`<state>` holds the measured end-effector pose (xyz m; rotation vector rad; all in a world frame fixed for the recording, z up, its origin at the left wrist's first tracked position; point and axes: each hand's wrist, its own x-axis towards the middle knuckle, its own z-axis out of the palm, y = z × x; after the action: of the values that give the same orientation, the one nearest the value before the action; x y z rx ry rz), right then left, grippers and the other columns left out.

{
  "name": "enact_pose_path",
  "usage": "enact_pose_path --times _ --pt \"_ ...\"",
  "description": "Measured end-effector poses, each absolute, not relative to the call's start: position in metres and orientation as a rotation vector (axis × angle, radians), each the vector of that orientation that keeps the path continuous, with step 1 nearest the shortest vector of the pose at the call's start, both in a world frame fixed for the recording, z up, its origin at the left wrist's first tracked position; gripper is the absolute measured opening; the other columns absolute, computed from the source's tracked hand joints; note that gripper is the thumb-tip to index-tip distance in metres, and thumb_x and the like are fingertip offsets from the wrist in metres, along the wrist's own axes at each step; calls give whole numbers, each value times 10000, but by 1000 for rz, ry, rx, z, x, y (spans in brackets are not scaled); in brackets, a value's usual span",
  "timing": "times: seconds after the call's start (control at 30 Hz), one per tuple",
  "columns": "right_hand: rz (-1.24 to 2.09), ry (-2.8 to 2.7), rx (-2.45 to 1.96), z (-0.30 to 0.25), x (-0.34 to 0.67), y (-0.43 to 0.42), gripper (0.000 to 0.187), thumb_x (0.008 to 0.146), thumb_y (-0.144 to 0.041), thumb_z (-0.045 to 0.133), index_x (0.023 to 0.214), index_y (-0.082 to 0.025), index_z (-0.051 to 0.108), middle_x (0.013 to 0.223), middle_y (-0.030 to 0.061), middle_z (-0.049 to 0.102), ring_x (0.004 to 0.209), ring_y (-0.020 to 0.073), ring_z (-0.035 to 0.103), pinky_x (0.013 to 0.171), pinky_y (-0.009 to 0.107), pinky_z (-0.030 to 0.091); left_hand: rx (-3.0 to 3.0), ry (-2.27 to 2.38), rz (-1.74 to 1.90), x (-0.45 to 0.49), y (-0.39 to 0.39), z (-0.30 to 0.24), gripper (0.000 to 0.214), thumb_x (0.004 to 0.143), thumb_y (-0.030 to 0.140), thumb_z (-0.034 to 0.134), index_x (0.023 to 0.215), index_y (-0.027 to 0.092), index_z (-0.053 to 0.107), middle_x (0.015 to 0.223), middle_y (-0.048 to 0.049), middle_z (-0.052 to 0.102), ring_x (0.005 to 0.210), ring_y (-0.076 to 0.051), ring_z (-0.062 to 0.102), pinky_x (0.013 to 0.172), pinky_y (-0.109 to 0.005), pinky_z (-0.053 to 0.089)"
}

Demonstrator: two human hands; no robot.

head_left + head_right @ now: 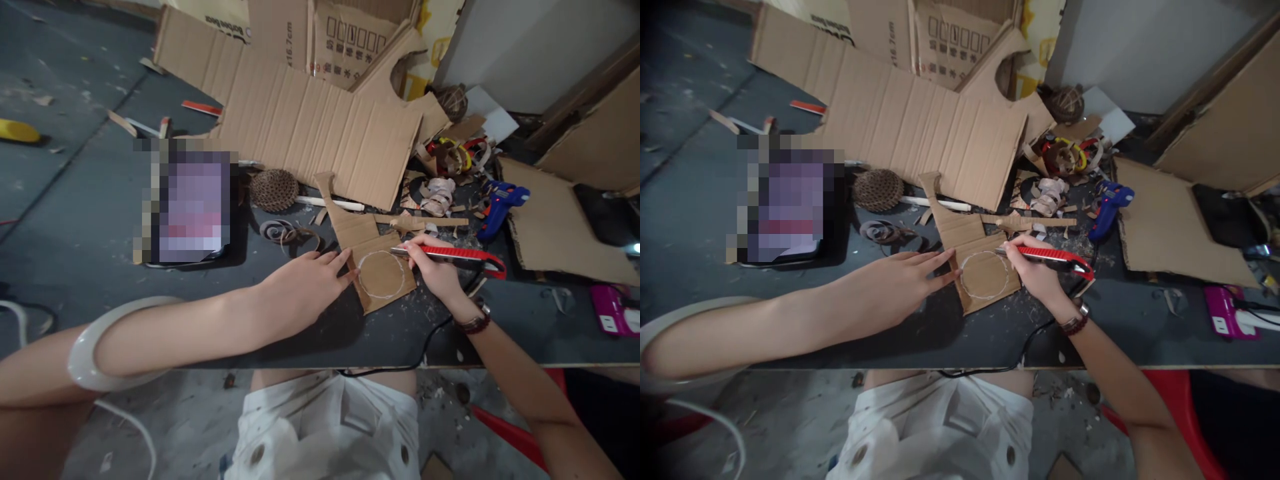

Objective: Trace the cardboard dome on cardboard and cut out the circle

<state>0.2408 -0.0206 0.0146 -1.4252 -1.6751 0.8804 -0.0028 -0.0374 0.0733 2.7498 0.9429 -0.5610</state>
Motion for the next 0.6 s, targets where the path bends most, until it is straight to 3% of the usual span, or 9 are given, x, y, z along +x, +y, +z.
enact_pose_path --times 0.6 --pt "1015 -1610 -1408 20 238 -18 231 843 -392 622 705 -208 633 599 -31 635 565 111 586 605 249 463 2752 935 -570 -2 -38 71 716 757 83 628 1440 111 415 1516 -257 336 1331 -340 478 1025 -446 472"
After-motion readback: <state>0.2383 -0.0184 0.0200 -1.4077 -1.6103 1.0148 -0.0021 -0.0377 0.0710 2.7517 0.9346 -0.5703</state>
